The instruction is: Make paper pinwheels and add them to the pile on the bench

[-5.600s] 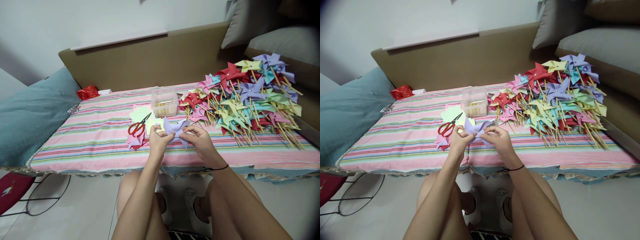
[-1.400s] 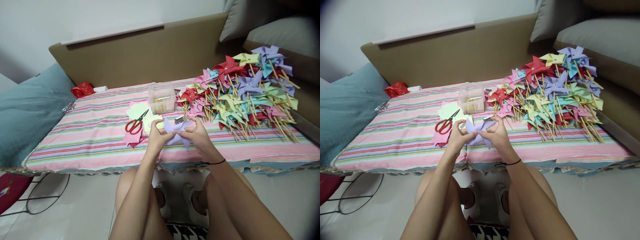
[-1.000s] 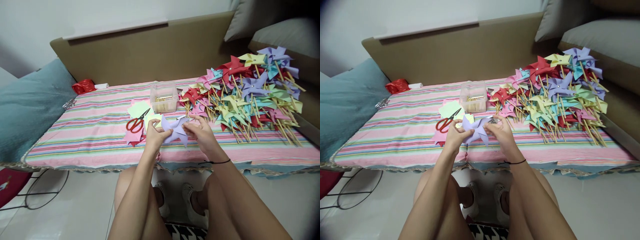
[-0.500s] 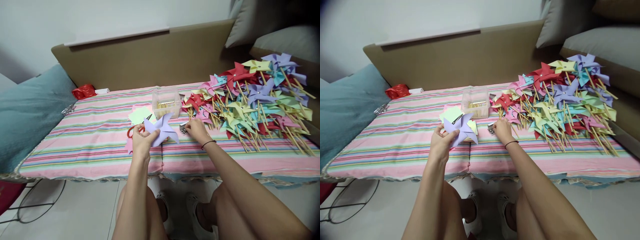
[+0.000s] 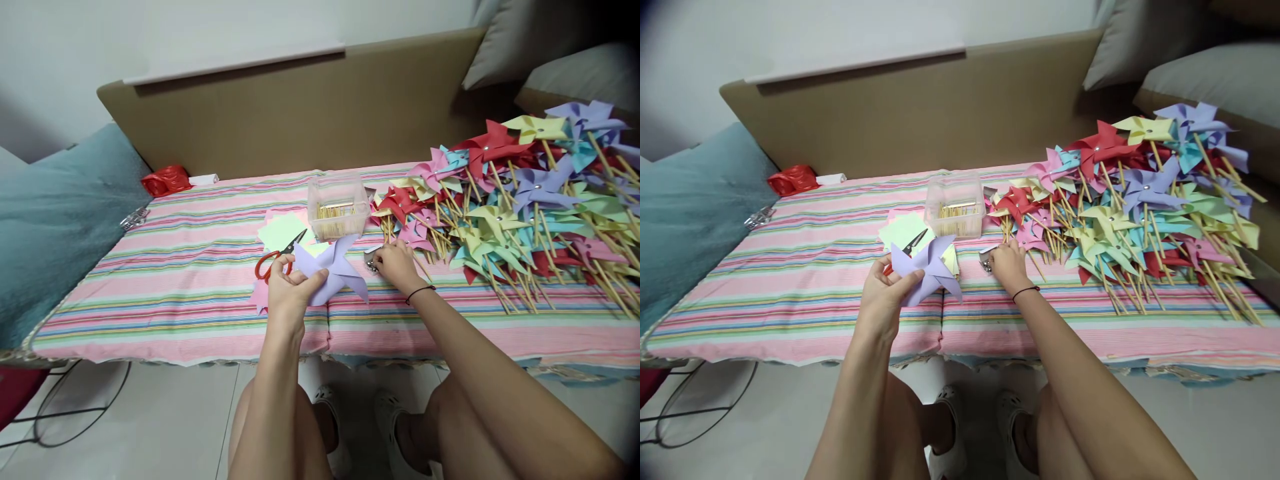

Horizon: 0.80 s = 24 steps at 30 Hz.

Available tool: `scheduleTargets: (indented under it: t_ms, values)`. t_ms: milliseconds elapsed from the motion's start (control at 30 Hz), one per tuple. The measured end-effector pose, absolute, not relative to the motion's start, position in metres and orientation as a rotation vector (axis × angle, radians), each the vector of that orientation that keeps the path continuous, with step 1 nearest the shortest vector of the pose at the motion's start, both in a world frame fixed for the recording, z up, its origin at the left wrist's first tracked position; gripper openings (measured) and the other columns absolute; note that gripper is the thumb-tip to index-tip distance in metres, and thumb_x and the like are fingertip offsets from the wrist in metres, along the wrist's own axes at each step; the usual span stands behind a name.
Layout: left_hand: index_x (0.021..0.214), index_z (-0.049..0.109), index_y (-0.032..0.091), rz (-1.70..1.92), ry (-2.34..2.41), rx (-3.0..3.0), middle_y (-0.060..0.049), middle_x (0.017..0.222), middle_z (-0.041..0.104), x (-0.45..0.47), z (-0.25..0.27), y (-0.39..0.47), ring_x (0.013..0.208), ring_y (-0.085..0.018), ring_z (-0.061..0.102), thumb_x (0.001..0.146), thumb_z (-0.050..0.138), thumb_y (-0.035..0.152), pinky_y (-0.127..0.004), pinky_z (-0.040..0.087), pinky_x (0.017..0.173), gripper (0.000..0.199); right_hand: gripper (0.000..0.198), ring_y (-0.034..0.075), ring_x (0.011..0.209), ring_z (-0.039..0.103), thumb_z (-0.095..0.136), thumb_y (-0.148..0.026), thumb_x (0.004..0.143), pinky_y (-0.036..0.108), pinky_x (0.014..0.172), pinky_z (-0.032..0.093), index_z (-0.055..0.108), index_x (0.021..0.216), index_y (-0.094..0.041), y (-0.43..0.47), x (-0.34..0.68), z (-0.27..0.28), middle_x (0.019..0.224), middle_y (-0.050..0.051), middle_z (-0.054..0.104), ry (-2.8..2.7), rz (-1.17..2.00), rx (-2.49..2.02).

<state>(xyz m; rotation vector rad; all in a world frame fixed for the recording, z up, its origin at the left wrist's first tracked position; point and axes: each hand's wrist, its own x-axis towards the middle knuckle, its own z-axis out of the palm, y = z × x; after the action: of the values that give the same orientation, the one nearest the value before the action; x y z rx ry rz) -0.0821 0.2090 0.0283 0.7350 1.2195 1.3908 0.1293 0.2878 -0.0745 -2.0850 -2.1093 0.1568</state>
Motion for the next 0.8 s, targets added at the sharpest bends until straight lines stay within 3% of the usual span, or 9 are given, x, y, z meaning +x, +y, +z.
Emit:
scheduleTargets:
  t_ms: [233, 633, 800]
  values:
    - [0.098, 0.044, 0.020, 1.380, 1.218, 0.739, 0.000, 0.064, 0.073, -0.080, 0.027, 0.207, 0.055, -0.015, 0.066, 0.049, 0.083, 0.018, -0.025, 0.051, 0.057, 0.063, 0.028, 0.031, 0.102, 0.043, 0.048, -0.020, 0.086, 0.040, 0.077, 0.026, 0.074, 0.077, -0.018, 0.286, 0.129, -0.079, 0.095, 0.013, 0.069, -2.008, 0.242, -2.076]
    - [0.096, 0.044, 0.021, 1.404, 1.248, 0.753, 0.000, 0.065, 0.072, -0.080, 0.026, 0.209, 0.056, -0.016, 0.067, 0.048, 0.082, 0.019, -0.027, 0.051, 0.060, 0.061, 0.013, 0.033, 0.106, 0.045, 0.062, -0.025, 0.070, 0.041, 0.082, 0.029, 0.074, 0.066, -0.021, 0.288, 0.122, -0.092, 0.090, 0.008, 0.070, -1.657, 0.408, -2.009]
    - [0.095, 0.042, 0.022, 1.416, 1.265, 0.756, 0.000, 0.065, 0.072, -0.081, 0.026, 0.211, 0.057, -0.017, 0.067, 0.048, 0.082, 0.019, -0.029, 0.052, 0.062, 0.061, 0.011, 0.026, 0.091, 0.055, 0.065, -0.027, 0.066, 0.037, 0.079, 0.035, 0.071, 0.060, -0.020, 0.288, 0.135, -0.080, 0.078, 0.005, 0.071, -1.577, 0.534, -1.860]
